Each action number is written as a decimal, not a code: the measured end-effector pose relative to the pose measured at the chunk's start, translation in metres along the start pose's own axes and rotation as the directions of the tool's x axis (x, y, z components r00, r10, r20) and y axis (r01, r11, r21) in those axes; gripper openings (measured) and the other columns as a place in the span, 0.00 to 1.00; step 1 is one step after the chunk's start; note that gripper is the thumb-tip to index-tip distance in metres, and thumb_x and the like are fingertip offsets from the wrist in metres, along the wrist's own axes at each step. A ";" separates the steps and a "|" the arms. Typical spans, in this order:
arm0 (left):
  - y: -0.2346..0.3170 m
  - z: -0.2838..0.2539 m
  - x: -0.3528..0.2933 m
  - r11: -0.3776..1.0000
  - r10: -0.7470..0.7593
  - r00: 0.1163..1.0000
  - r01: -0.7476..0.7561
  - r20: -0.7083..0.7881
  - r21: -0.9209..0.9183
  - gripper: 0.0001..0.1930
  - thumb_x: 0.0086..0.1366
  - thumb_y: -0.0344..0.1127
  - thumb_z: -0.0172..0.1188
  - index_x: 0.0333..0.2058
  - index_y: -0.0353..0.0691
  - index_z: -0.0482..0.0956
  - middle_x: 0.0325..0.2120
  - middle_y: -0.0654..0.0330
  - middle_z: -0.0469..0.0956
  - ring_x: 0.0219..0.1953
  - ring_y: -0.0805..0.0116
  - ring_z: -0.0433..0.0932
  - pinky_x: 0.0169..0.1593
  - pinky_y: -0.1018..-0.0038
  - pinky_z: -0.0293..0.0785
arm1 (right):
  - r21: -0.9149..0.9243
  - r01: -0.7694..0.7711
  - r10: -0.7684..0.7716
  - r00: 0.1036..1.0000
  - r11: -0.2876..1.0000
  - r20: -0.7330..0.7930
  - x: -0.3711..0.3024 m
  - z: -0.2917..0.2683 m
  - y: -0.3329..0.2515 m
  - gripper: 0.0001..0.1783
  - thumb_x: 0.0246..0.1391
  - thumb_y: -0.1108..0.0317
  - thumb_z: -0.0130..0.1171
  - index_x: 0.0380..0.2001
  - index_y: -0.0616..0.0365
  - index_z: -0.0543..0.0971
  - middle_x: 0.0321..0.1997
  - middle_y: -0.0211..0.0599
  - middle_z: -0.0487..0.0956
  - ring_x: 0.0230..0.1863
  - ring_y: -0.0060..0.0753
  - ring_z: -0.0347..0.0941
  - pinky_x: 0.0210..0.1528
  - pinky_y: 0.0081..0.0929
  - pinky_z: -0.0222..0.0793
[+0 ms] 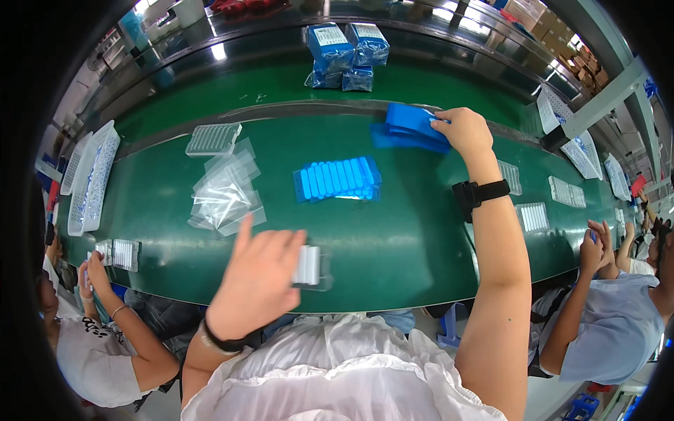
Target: Assembling small blue plastic components into clear trays on a factory conveyor belt.
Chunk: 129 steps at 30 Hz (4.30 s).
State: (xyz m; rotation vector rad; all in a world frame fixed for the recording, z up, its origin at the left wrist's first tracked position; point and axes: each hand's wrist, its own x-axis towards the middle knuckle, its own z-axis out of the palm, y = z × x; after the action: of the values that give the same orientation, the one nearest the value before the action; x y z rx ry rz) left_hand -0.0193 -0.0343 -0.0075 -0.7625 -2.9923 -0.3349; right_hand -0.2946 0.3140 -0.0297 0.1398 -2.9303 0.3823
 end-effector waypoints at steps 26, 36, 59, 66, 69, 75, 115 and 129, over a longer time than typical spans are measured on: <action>-0.021 -0.006 0.008 -0.259 -0.364 0.903 -0.335 -0.230 -0.906 0.21 0.75 0.33 0.51 0.59 0.21 0.69 0.54 0.47 0.76 0.57 0.61 0.77 0.59 0.67 0.74 | 0.961 0.107 -0.550 0.833 0.255 0.054 -0.131 -0.021 -0.202 0.15 0.42 0.65 0.79 0.28 0.64 0.84 0.25 0.35 0.83 0.29 0.24 0.80 0.32 0.26 0.75; -0.059 -0.005 -0.018 -0.154 -0.535 0.835 -0.250 -0.132 -0.956 0.10 0.72 0.26 0.53 0.49 0.30 0.77 0.43 0.56 0.81 0.43 0.71 0.80 0.47 0.76 0.76 | 0.913 -0.381 -0.725 0.588 0.143 0.359 -0.119 0.009 -0.255 0.11 0.47 0.72 0.79 0.31 0.60 0.85 0.30 0.28 0.83 0.34 0.19 0.77 0.38 0.20 0.72; -0.104 0.017 -0.040 0.808 -0.458 0.839 0.530 -0.293 0.255 0.03 0.57 0.29 0.61 0.29 0.41 0.83 0.29 0.59 0.81 0.36 0.55 0.80 0.55 0.49 0.67 | 0.744 0.133 -0.133 0.989 0.655 -0.059 -0.095 -0.063 -0.147 0.10 0.58 0.68 0.71 0.30 0.60 0.79 0.23 0.21 0.75 0.22 0.09 0.68 0.21 0.12 0.62; -0.058 0.006 -0.045 0.905 -0.401 0.745 0.413 -0.533 -0.104 0.17 0.55 0.26 0.59 0.44 0.43 0.83 0.38 0.61 0.79 0.46 0.57 0.74 0.55 0.57 0.64 | 0.888 -0.195 -0.127 0.955 0.416 0.269 -0.196 -0.044 -0.121 0.10 0.52 0.81 0.72 0.30 0.62 0.79 0.26 0.24 0.78 0.26 0.10 0.71 0.26 0.11 0.62; -0.032 0.013 -0.050 0.975 -0.145 0.853 0.037 -0.502 -0.219 0.15 0.46 0.26 0.65 0.34 0.52 0.84 0.38 0.69 0.79 0.47 0.60 0.73 0.58 0.51 0.59 | 0.826 -0.242 -0.093 0.938 0.510 0.333 -0.198 -0.026 -0.112 0.09 0.53 0.80 0.73 0.31 0.64 0.80 0.27 0.27 0.80 0.27 0.11 0.73 0.28 0.11 0.65; 0.002 0.053 -0.044 0.977 -0.035 0.912 -0.054 -0.408 -0.205 0.13 0.49 0.30 0.67 0.36 0.53 0.88 0.43 0.77 0.82 0.49 0.62 0.72 0.65 0.44 0.52 | 0.810 -0.284 -0.071 0.926 0.513 0.370 -0.189 -0.019 -0.098 0.08 0.53 0.79 0.73 0.32 0.65 0.80 0.28 0.28 0.81 0.28 0.12 0.74 0.31 0.11 0.68; 0.024 0.077 -0.035 0.993 -0.097 0.945 0.071 -0.312 -0.094 0.11 0.57 0.35 0.67 0.39 0.59 0.85 0.55 0.72 0.76 0.58 0.52 0.66 0.67 0.22 0.37 | 0.391 0.410 -0.456 0.889 0.824 0.028 -0.193 -0.028 -0.109 0.10 0.50 0.71 0.71 0.37 0.59 0.84 0.37 0.38 0.81 0.38 0.37 0.78 0.40 0.32 0.72; 0.007 0.068 -0.014 0.894 -0.271 0.935 0.157 -0.227 -0.420 0.28 0.42 0.43 0.80 0.42 0.48 0.76 0.52 0.71 0.80 0.55 0.54 0.67 0.70 0.32 0.40 | 0.428 0.526 -0.566 0.823 0.735 -0.040 -0.242 0.002 -0.165 0.05 0.47 0.75 0.69 0.30 0.57 0.84 0.33 0.34 0.78 0.36 0.43 0.75 0.38 0.39 0.72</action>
State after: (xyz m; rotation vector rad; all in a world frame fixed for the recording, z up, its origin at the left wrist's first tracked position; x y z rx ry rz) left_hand -0.0026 -0.0206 -0.0735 -0.3499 -2.7635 -0.9944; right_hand -0.0389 0.1710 -0.0381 1.0817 -2.6531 0.9134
